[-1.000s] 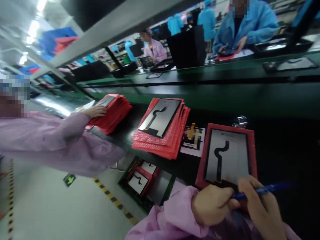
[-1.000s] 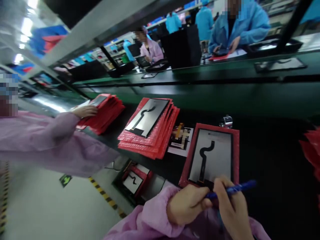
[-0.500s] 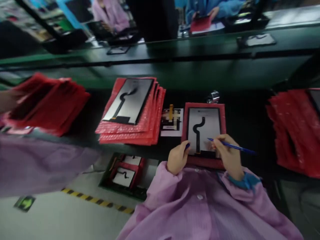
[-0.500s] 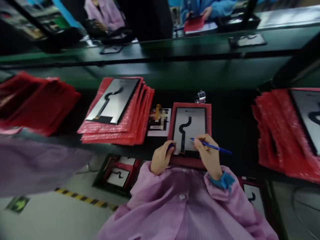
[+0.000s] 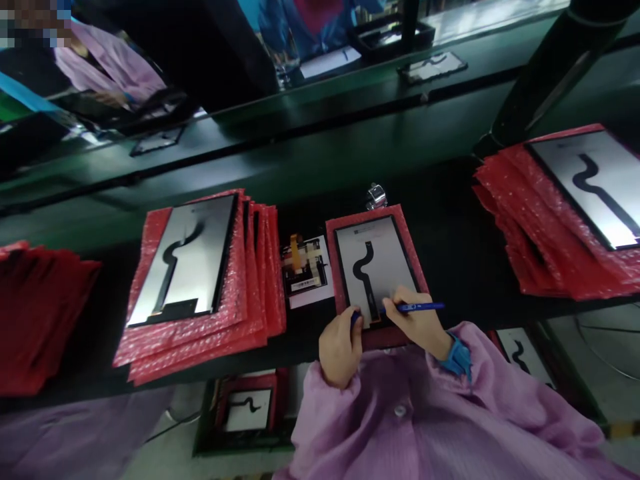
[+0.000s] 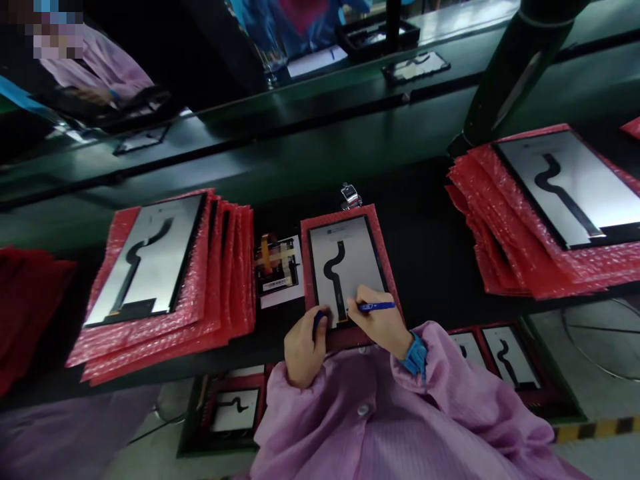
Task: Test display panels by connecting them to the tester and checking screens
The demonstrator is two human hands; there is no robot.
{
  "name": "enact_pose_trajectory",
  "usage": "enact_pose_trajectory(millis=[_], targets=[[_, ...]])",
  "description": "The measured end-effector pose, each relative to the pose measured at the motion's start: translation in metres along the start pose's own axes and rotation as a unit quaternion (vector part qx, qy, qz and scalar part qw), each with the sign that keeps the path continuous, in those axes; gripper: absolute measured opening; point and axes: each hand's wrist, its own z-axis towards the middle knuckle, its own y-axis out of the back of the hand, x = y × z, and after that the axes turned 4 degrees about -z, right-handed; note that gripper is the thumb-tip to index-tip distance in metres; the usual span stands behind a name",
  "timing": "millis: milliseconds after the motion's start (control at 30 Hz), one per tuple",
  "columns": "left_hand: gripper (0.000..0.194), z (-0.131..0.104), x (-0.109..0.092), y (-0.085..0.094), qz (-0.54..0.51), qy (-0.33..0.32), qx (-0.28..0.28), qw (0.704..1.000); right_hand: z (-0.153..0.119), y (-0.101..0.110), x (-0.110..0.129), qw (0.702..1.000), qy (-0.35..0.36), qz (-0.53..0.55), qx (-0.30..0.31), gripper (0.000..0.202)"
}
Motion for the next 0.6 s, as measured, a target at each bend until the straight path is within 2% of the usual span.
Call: enact_pose_trajectory(millis=[300,400,500,600], targets=[[0.022,0.001,-0.001,0.001,0.012,-0.016,-0.01,1.0,-0.001,-0.001,0.002,1.0,0.022,0.014,-0.007,0.034],[0.022,0.001,-0.001,0.001,0.014,-0.018,-0.012,1.0,-0.004,0.002,0.001,0.999,0.008,0.037,-0.037,0.034],[0.021,0.001,-0.001,0.002,0.007,-0.02,-0.016,1.0,-0.011,0.018,-0.002,0.99,-0.022,0.102,-0.098,0.027],[0.022,-0.001,0.0,0.007,-0.027,0.003,-0.006,1.0,-0.023,0.047,-0.008,0.977,0.003,0.128,-0.173,0.011]])
